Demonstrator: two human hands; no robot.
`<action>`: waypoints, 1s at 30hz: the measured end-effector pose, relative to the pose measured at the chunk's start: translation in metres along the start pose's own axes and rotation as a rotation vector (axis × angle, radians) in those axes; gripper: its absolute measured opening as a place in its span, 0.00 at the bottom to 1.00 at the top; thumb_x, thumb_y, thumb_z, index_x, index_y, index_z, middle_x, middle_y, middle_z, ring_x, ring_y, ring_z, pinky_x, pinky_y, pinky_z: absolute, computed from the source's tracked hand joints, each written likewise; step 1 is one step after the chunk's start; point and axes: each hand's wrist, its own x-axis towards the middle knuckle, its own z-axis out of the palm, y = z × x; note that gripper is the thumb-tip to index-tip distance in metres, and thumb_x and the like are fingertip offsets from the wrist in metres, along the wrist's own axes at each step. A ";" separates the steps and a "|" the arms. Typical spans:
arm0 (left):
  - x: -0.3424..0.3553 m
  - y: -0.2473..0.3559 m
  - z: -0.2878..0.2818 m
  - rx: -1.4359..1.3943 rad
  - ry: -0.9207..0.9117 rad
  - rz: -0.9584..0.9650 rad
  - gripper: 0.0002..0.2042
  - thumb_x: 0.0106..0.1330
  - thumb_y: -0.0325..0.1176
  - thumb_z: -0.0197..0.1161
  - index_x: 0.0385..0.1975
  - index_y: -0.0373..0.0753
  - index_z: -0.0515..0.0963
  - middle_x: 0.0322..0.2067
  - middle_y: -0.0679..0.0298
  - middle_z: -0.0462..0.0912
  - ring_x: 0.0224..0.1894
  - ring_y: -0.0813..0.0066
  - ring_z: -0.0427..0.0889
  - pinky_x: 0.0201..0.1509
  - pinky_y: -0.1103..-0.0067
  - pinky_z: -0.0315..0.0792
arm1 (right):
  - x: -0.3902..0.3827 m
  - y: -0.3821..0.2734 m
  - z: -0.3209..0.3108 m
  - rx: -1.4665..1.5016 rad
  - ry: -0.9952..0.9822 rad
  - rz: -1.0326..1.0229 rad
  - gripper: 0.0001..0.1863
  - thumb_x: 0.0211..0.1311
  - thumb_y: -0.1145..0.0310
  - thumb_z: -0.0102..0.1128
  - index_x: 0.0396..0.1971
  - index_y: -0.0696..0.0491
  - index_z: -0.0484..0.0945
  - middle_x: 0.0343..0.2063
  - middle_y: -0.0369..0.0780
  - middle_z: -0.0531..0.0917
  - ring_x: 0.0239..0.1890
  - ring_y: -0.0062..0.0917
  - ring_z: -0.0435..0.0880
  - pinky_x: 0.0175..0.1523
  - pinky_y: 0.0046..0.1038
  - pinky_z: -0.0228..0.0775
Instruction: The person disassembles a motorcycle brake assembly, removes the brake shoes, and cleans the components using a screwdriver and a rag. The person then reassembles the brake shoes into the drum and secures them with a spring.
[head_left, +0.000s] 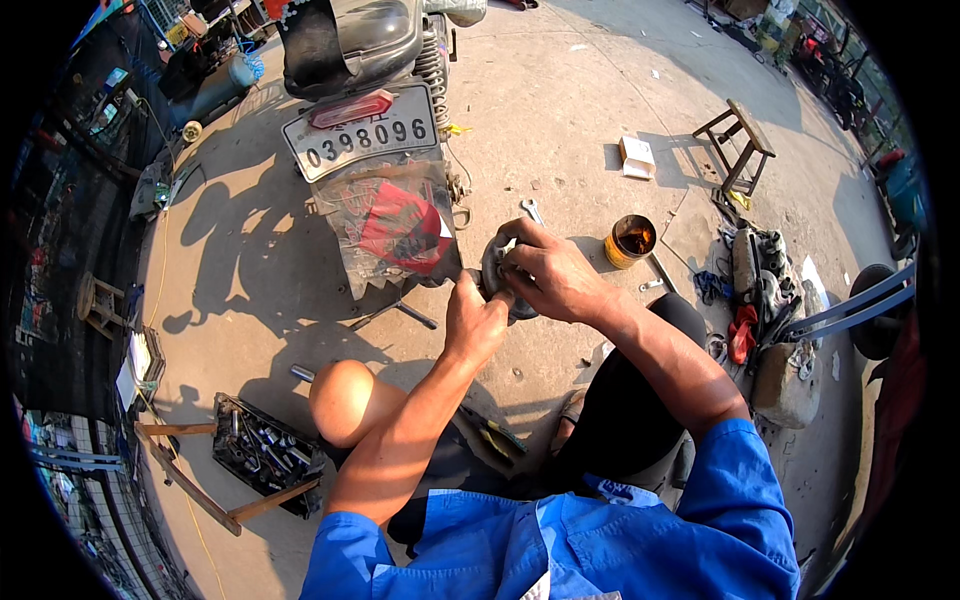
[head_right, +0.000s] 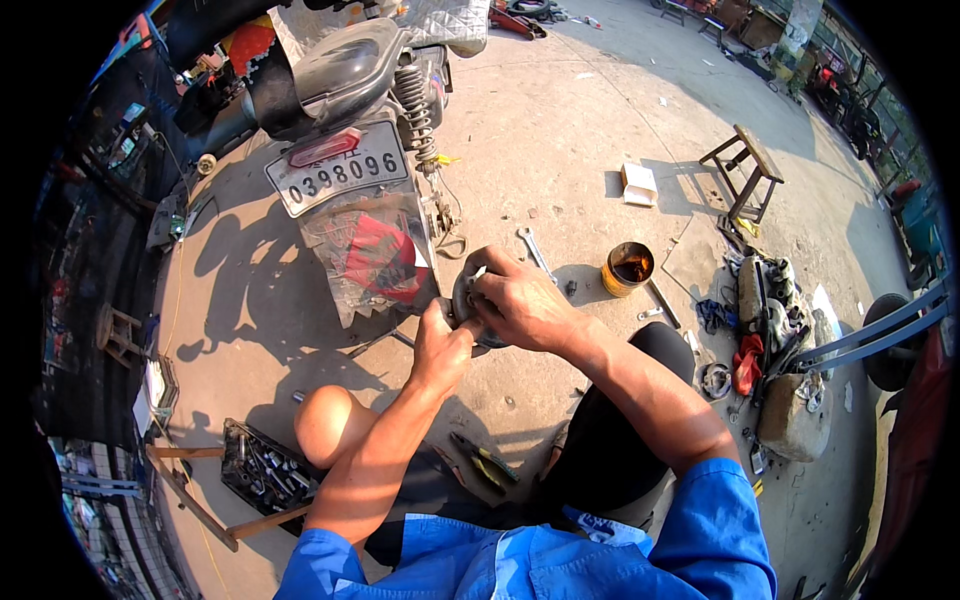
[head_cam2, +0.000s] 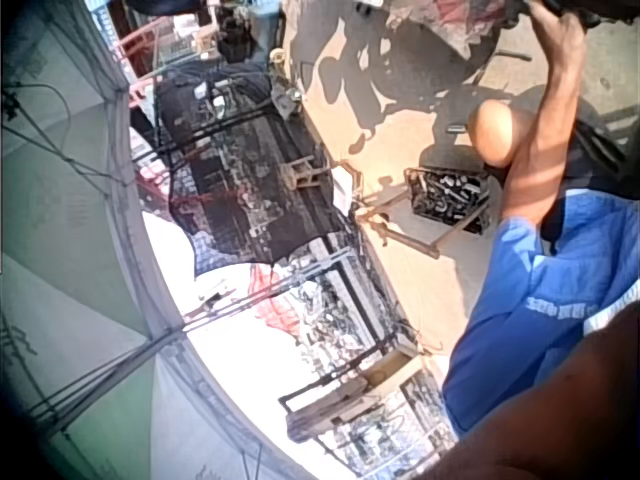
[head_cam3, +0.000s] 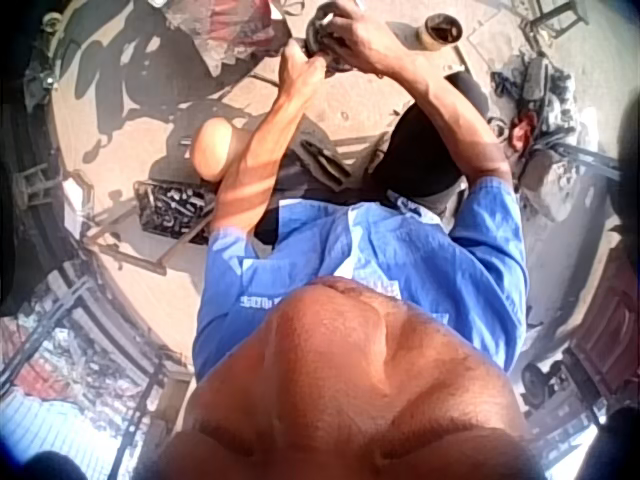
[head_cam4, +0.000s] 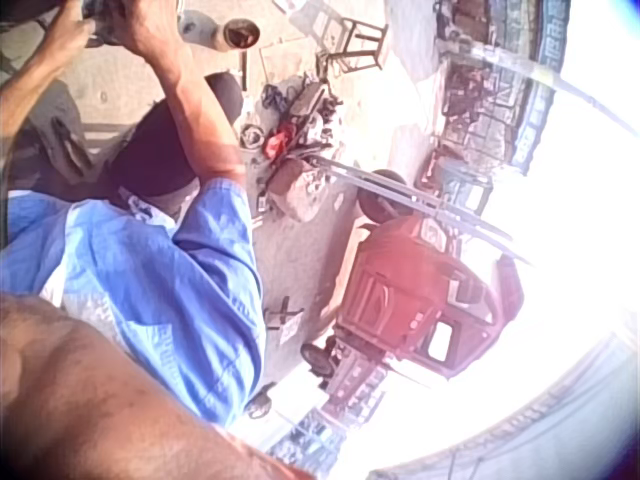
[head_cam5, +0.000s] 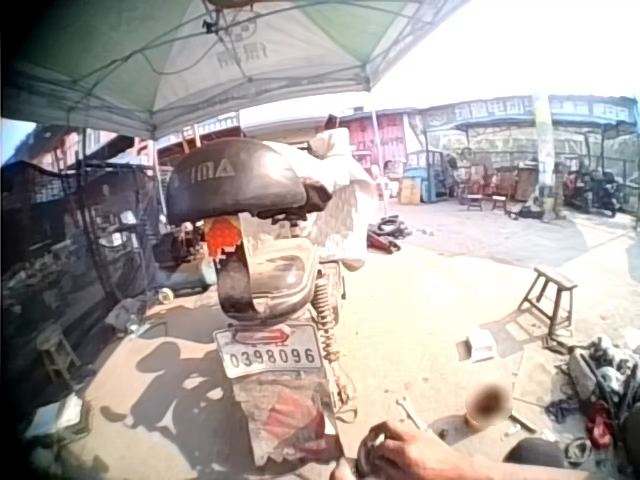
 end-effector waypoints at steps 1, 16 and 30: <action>0.001 -0.002 0.000 0.012 0.005 0.012 0.13 0.63 0.23 0.66 0.43 0.27 0.72 0.37 0.55 0.82 0.37 0.74 0.84 0.39 0.77 0.82 | 0.000 0.000 0.000 -0.003 0.002 -0.004 0.07 0.57 0.75 0.67 0.33 0.61 0.82 0.50 0.48 0.78 0.43 0.42 0.85 0.45 0.38 0.80; 0.003 -0.011 -0.002 0.045 0.006 0.058 0.09 0.63 0.23 0.65 0.40 0.29 0.74 0.35 0.60 0.81 0.35 0.79 0.80 0.36 0.78 0.78 | 0.000 0.001 0.001 -0.005 0.024 -0.030 0.08 0.57 0.74 0.68 0.35 0.60 0.81 0.50 0.48 0.78 0.44 0.43 0.85 0.45 0.38 0.80; 0.005 -0.015 -0.002 0.031 0.006 0.046 0.10 0.63 0.22 0.64 0.42 0.27 0.74 0.36 0.57 0.82 0.37 0.75 0.84 0.39 0.77 0.81 | 0.001 0.001 0.000 0.002 0.018 -0.025 0.08 0.56 0.75 0.68 0.34 0.61 0.82 0.50 0.48 0.78 0.44 0.43 0.85 0.45 0.38 0.80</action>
